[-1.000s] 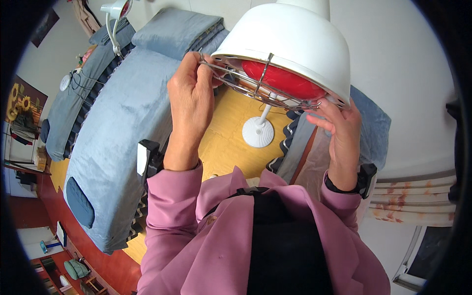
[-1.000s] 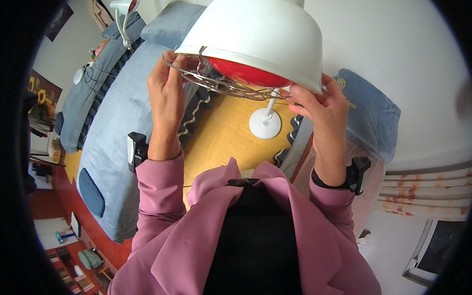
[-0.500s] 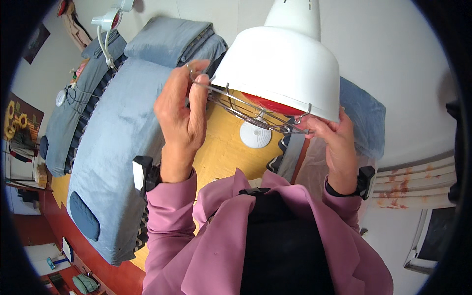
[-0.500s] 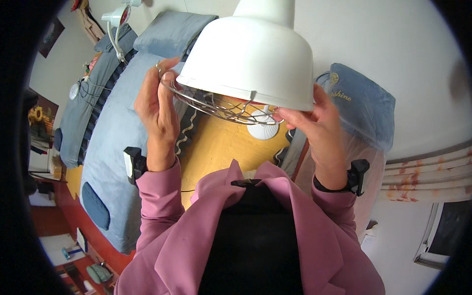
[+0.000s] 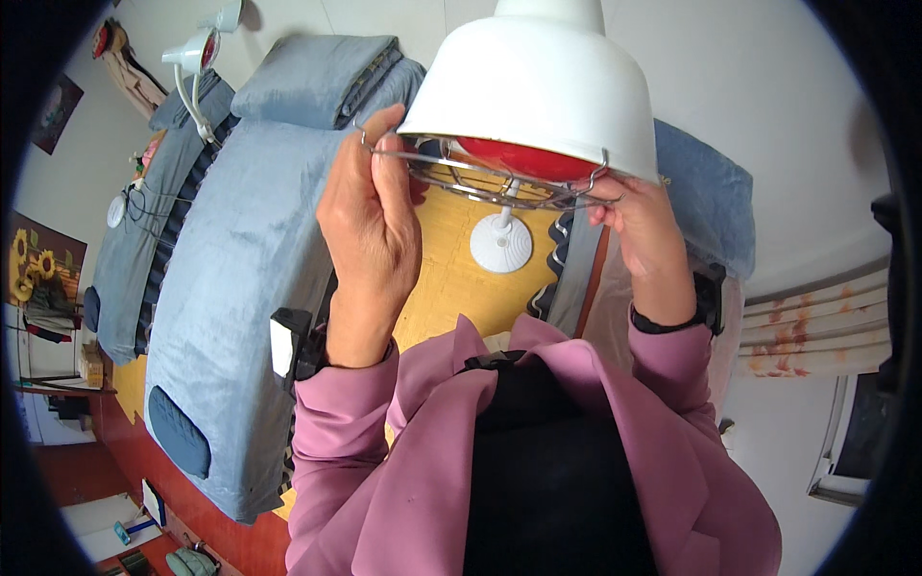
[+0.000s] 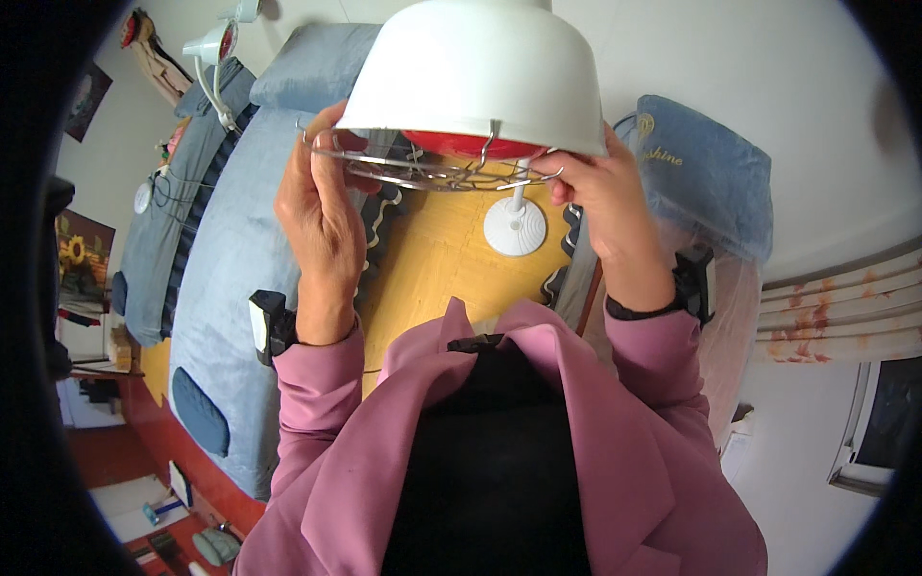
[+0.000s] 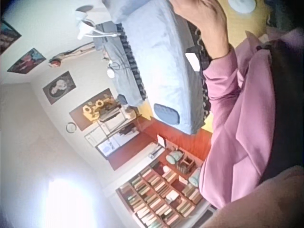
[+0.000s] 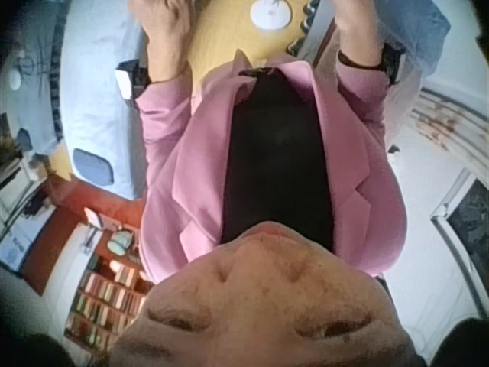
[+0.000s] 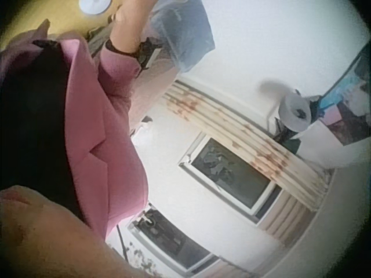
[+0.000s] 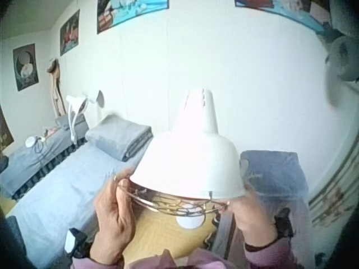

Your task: The person assembles a white lamp by attaching a metal wire cage to the lamp head. They repeatedly remove and reattach the cage, adjusting its fit around the red bulb area, and finally secure it in place.

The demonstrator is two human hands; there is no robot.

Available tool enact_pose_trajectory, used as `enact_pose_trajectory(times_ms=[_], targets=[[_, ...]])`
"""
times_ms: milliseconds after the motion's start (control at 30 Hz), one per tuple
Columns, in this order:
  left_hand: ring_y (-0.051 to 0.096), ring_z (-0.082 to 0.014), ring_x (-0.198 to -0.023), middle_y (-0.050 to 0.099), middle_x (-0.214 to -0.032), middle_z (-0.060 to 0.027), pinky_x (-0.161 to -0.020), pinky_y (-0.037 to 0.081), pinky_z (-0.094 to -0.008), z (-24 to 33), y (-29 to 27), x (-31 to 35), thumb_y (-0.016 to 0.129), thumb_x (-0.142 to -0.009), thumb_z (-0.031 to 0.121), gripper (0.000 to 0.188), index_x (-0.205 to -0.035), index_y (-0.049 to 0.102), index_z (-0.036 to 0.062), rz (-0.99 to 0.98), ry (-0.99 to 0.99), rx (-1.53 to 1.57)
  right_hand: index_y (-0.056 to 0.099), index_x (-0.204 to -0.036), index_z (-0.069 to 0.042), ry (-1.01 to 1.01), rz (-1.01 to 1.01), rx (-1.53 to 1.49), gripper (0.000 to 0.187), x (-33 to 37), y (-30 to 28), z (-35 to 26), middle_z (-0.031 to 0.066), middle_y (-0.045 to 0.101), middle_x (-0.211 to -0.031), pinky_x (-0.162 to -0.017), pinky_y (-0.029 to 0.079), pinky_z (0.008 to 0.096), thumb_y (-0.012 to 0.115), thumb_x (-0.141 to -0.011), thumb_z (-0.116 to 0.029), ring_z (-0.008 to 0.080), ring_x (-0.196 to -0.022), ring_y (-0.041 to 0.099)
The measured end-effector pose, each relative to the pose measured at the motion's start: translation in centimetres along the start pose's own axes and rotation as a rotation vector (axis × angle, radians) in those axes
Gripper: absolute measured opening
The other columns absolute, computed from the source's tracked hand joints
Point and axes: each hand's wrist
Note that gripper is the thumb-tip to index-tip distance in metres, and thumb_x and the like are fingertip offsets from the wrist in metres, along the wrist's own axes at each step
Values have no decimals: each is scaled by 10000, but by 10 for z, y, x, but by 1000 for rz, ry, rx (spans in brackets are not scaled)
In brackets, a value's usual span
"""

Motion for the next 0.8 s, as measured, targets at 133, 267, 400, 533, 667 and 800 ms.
enact_pose_trajectory(times_ms=[133,267,400,533,667,800], targets=[[618,-134,-626,649,-737,-87,-563,491,-279,-5,0,-8,450,-1097,235,344,-1173,651,-34,-44,-83,-4,661,-1035,-30,-6,-57,-56,210,1,-7,-3,36,652,-794,-582,469,243,714,-832,-40,106,-601,561],[657,-145,-694,707,-859,-101,-586,519,-287,-14,-5,-17,396,-1105,330,463,-1167,648,-54,-275,-368,175,649,-1050,-3,8,-160,-37,230,3,-12,-13,30,638,-790,-589,476,238,715,-837,-59,94,-604,570],[683,-163,-831,717,-1027,-143,-701,564,-285,-16,-3,-1,396,-1105,357,519,-1299,589,-84,-272,-437,302,634,-1096,1,-4,-283,-19,267,2,-26,-25,23,627,-803,-603,486,235,709,-853,-82,85,-611,568],[723,-228,-956,713,-1128,-196,-816,581,-327,-12,5,13,407,-1096,409,589,-1379,520,-95,-239,-433,358,596,-1185,8,35,-370,-25,342,-5,-37,-31,43,614,-862,-618,483,250,672,-863,-81,94,-650,551],[715,-205,-923,713,-1097,-181,-799,581,-307,-6,11,11,443,-1096,338,527,-1405,500,-86,-143,-423,368,556,-1252,24,16,-367,-55,408,-6,-41,-24,65,609,-936,-656,474,270,629,-856,-44,103,-684,529],[684,-143,-909,718,-1044,-139,-770,580,-281,-3,16,7,487,-1090,252,465,-1430,495,-67,-71,-386,431,612,-1183,40,-68,-320,-155,290,-7,-39,-10,50,632,-884,-684,486,262,660,-924,-81,105,-721,544]])
Point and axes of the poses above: each hand's wrist, its own x-axis away from the middle knuckle, its own y-axis out of the palm, z = x × y
